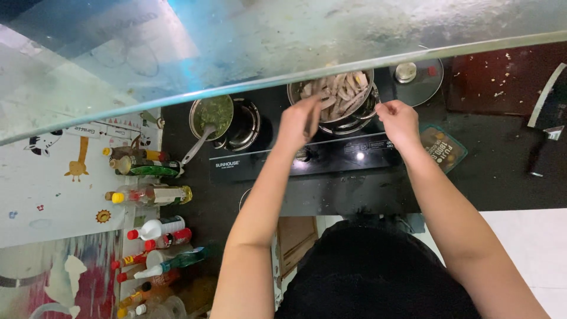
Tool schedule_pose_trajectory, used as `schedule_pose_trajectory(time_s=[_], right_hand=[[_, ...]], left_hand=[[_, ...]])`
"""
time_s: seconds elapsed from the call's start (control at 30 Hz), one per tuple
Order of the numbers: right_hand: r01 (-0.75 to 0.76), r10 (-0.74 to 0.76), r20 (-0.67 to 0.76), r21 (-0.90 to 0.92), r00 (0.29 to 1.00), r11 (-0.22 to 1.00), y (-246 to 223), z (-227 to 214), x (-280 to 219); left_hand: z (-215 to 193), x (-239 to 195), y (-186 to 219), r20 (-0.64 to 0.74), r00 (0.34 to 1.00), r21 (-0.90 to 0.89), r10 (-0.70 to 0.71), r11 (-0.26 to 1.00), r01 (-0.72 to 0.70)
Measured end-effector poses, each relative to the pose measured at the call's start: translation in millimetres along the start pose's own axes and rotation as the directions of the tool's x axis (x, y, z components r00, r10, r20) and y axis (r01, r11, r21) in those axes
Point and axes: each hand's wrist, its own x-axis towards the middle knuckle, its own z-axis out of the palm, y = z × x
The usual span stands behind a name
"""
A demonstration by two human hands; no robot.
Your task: The person stirs pieces of meat simmering in a pot on the stovetop using chopsticks, adds contents of a seasoning packet, and pours fish sauce into the pot. They then rinse a frying pan, wash a knife, cutting board, and pot lid with dish soap and a scrubber at the sink.
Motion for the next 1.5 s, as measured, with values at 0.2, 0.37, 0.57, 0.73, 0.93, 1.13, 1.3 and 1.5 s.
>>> schedule_pose_trajectory(time_s=[0.2,0.37,0.57,0.73,0.93,1.13,1.3,1.5], right_hand=[[0.009,-0.009,0.001,0.017,1.0,1.0,5,-1,5],[-0.009,0.009,0.002,-0.017,1.0,1.0,3,0,4],[-0.008,0.009,-0.007,0.019,1.0,1.0,13,1,7],[-0.019,0.02,-0.009,0.046,1.0,0.999,12,0,6],[-0.028,0.028,-0.048,0.001,0.998,1.0,6,-3,1],[-0.041,0.045,-0.055,0.074,0.997,0.996,30,-12,-11],[-0.031,0.039,-0.063,0.127,0.997,0.991,81,-38,-32],[-0.194,0.194,-0.239,0.023,0.951,0.981,113,-122,-97]], left_hand=[[-32,7,49,-0.032,0.997,-0.035,-0.065,0.997,0.063],[-18,-19,45,0.023,0.998,-0.012,0.053,0.999,-0.053],[-27,-11,48,0.088,0.996,-0.103,-0.013,0.994,0.022],[-70,-12,64,-0.016,0.997,-0.129,-0.081,0.989,0.078],[-57,-31,57,0.083,0.992,-0.113,-0.1,0.988,0.109],[-51,-36,57,-0.084,0.995,-0.162,-0.049,0.986,0.035],[-33,-37,49,0.033,0.994,-0.045,0.1,0.994,-0.099],[-75,-33,90,-0.002,1.0,-0.159,-0.002,0.987,0.001]])
